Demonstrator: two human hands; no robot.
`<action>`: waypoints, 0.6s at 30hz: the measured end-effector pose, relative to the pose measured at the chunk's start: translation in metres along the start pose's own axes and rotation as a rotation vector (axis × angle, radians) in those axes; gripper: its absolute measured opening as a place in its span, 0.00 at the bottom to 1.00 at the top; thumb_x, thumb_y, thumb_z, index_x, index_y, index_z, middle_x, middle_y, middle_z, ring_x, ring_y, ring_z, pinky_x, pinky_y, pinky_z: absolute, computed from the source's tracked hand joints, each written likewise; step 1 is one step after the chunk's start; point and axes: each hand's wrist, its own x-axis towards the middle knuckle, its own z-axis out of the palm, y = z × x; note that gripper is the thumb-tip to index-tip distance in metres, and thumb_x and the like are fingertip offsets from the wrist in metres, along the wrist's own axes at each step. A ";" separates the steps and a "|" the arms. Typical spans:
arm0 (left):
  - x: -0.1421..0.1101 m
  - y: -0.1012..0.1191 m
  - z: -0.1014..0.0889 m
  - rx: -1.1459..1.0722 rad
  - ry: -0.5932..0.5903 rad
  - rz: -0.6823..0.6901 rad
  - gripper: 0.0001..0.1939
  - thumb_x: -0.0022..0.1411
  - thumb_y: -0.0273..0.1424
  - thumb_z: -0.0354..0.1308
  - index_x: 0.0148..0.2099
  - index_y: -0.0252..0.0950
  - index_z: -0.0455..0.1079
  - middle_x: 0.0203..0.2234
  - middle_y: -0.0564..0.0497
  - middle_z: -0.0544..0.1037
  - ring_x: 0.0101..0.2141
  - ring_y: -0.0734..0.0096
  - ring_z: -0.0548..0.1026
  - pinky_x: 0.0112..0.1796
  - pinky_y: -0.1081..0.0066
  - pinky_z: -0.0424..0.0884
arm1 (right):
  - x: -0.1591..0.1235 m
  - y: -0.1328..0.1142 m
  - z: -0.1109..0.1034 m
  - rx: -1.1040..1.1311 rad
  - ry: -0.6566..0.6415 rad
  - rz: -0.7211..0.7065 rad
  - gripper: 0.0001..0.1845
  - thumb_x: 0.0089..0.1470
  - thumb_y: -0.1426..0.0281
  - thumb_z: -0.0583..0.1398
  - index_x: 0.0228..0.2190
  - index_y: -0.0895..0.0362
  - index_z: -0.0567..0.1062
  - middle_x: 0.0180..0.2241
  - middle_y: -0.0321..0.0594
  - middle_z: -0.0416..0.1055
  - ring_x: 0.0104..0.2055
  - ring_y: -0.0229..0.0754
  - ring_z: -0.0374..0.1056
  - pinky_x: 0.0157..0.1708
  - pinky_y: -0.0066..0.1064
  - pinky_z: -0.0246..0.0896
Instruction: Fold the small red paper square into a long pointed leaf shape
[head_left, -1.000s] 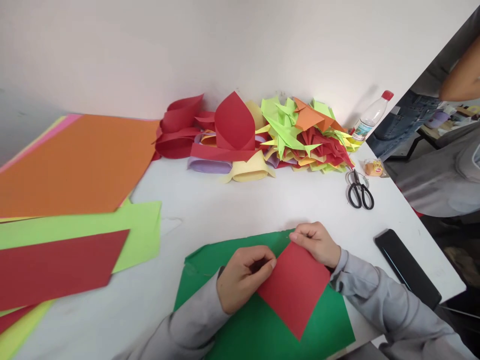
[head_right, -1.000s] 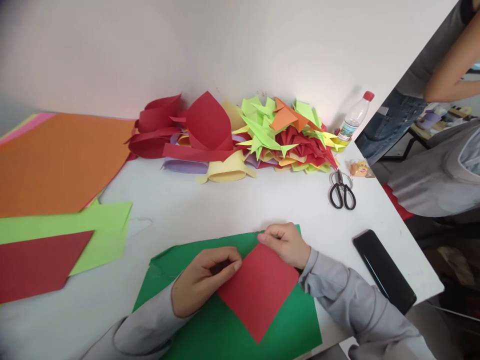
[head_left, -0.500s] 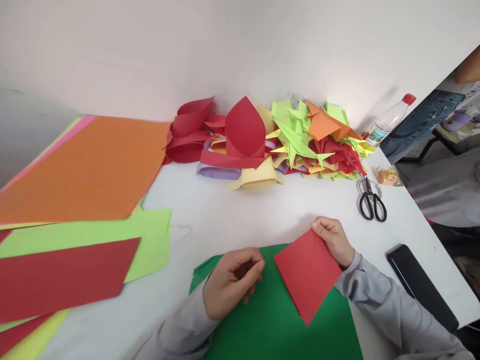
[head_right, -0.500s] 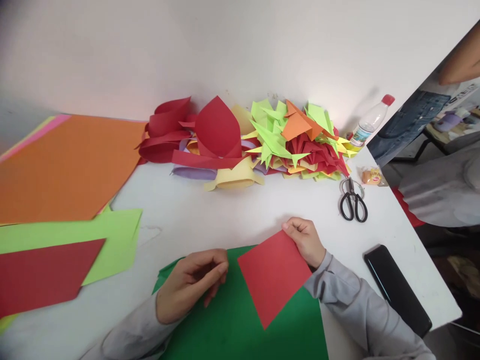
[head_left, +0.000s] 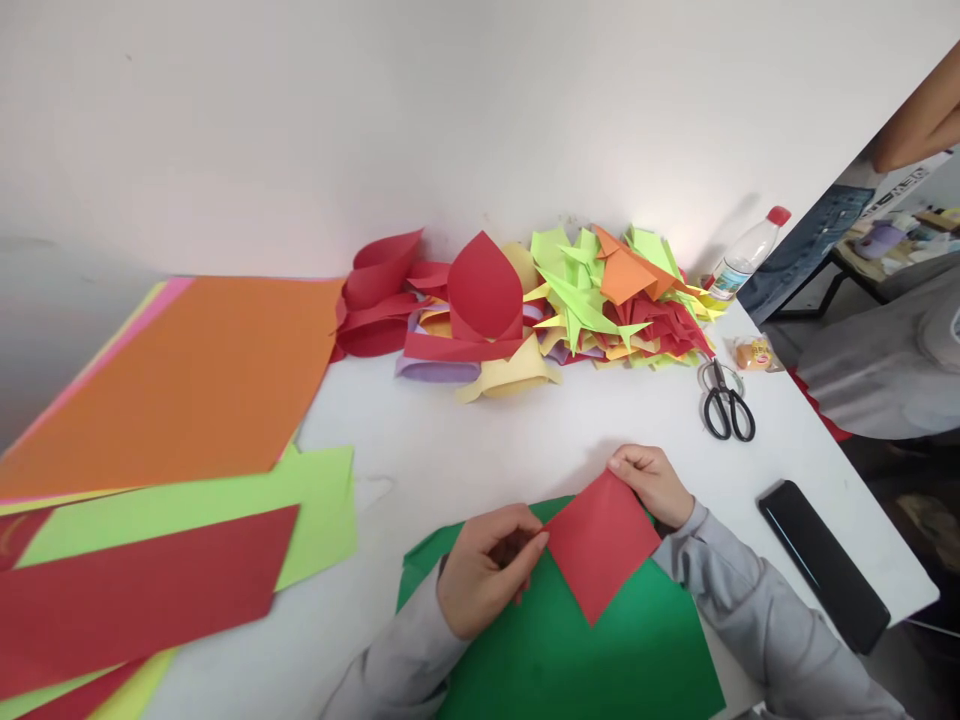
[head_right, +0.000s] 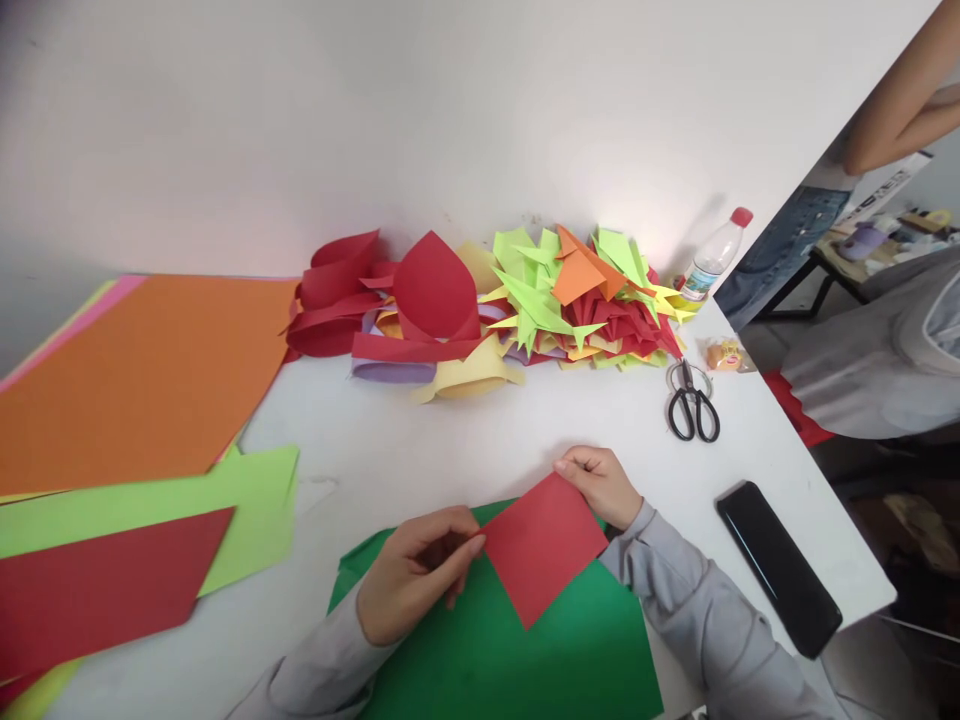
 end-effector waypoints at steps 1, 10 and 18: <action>0.000 0.000 0.001 0.009 0.019 0.029 0.13 0.60 0.36 0.54 0.26 0.33 0.65 0.16 0.56 0.65 0.11 0.80 0.65 0.12 0.80 0.61 | 0.000 0.001 -0.001 -0.007 -0.006 -0.010 0.28 0.44 0.45 0.59 0.19 0.59 0.68 0.18 0.31 0.57 0.21 0.32 0.51 0.22 0.26 0.47; -0.001 0.001 -0.002 0.041 -0.076 0.016 0.16 0.60 0.39 0.55 0.26 0.33 0.65 0.17 0.56 0.64 0.13 0.80 0.66 0.15 0.79 0.62 | 0.002 0.006 -0.009 -0.090 -0.126 -0.110 0.24 0.49 0.49 0.58 0.21 0.59 0.71 0.18 0.32 0.62 0.20 0.32 0.54 0.22 0.25 0.51; 0.018 0.005 0.011 0.088 -0.336 0.005 0.21 0.59 0.46 0.52 0.24 0.33 0.62 0.17 0.56 0.61 0.19 0.78 0.61 0.21 0.77 0.60 | -0.011 0.001 0.020 -0.280 -0.383 -0.293 0.24 0.55 0.52 0.54 0.18 0.58 0.68 0.15 0.30 0.57 0.19 0.31 0.51 0.19 0.23 0.46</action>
